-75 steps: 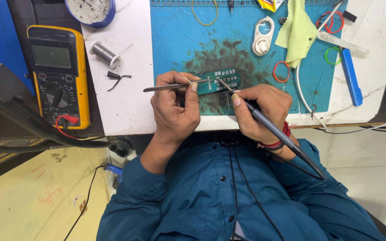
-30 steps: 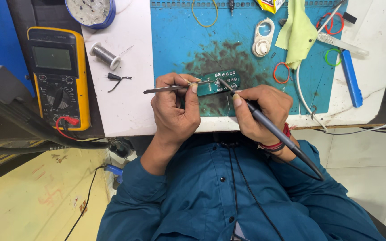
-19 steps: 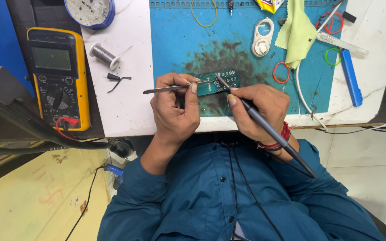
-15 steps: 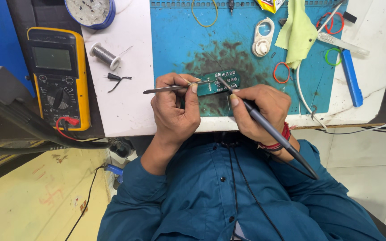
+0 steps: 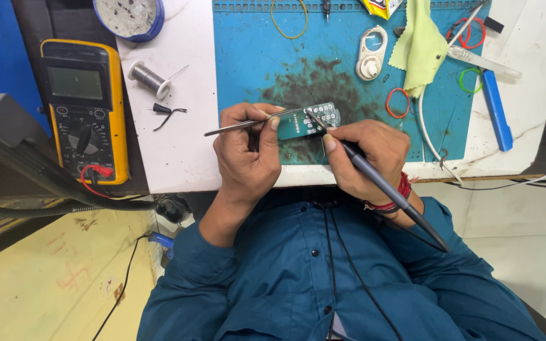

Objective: The person solders components on a green circuit board, holding the board steady with one hand while applying a soldering iron to its pads. They reposition the board, use tweezers at one point, and continue soldering different spots across the board.

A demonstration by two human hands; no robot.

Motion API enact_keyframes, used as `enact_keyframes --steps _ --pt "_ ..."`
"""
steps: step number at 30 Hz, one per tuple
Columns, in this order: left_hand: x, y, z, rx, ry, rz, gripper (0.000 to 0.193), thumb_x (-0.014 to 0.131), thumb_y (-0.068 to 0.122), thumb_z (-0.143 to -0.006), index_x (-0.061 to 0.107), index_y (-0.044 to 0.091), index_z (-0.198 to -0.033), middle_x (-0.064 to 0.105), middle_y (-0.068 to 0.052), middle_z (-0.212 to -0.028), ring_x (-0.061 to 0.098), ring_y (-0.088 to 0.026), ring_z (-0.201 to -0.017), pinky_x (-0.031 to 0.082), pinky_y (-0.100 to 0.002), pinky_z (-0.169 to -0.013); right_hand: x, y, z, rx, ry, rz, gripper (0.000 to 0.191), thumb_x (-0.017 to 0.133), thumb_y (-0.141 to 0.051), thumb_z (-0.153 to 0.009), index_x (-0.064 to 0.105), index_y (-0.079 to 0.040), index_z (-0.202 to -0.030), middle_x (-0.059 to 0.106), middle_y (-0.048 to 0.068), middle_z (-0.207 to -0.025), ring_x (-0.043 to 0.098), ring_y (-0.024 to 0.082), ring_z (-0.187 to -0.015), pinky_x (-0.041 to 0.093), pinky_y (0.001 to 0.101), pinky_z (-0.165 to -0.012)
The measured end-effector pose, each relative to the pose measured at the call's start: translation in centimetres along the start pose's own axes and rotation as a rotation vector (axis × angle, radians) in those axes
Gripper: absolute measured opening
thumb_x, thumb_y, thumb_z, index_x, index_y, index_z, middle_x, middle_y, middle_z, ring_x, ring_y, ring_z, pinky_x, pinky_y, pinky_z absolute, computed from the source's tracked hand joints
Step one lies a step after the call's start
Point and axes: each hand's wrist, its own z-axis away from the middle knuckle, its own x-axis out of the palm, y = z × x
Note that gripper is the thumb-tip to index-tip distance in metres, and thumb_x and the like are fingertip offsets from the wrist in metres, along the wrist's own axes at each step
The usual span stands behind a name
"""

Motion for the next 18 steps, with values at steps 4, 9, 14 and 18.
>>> enact_keyframes --steps 4,9,14,18 --pt "0.03 -0.03 -0.16 0.032 -0.016 0.015 0.017 0.061 -0.002 -0.111 0.048 0.001 -0.121 0.072 -0.013 -0.111 0.067 -0.005 -0.087 0.056 -0.019 -0.073 0.02 0.13 0.07 0.020 0.010 -0.008 0.009 0.077 -0.003 -0.092 0.071 0.001 -0.097 0.069 0.012 -0.080 0.065 0.023 -0.066 0.047 0.0330 -0.062" --pt "-0.06 0.24 -0.17 0.009 -0.018 -0.043 0.018 0.063 -0.002 -0.106 0.049 0.001 -0.116 0.073 -0.013 -0.110 0.061 -0.003 -0.080 0.050 -0.019 -0.068 -0.05 0.15 0.15 0.035 0.013 0.001 0.008 0.077 -0.004 -0.092 0.071 0.001 -0.097 0.068 0.011 -0.079 0.065 0.023 -0.066 0.046 0.0312 -0.058" --pt "-0.01 0.26 -0.19 0.001 -0.032 -0.027 0.018 0.063 -0.002 -0.106 0.048 0.001 -0.116 0.073 -0.012 -0.109 0.062 -0.003 -0.080 0.050 -0.019 -0.068 -0.10 0.10 0.17 0.037 0.011 -0.003 0.009 0.077 -0.005 -0.092 0.071 0.000 -0.096 0.068 0.011 -0.077 0.064 0.023 -0.065 0.045 0.0313 -0.058" --pt "-0.06 0.23 -0.18 0.015 -0.040 -0.047 0.018 0.063 -0.002 -0.106 0.048 0.002 -0.116 0.073 -0.012 -0.109 0.061 -0.003 -0.079 0.050 -0.020 -0.068 -0.11 0.02 0.13 0.017 0.012 -0.015 0.009 0.077 -0.005 -0.093 0.071 0.000 -0.097 0.069 0.011 -0.080 0.065 0.023 -0.066 0.046 0.0312 -0.059"
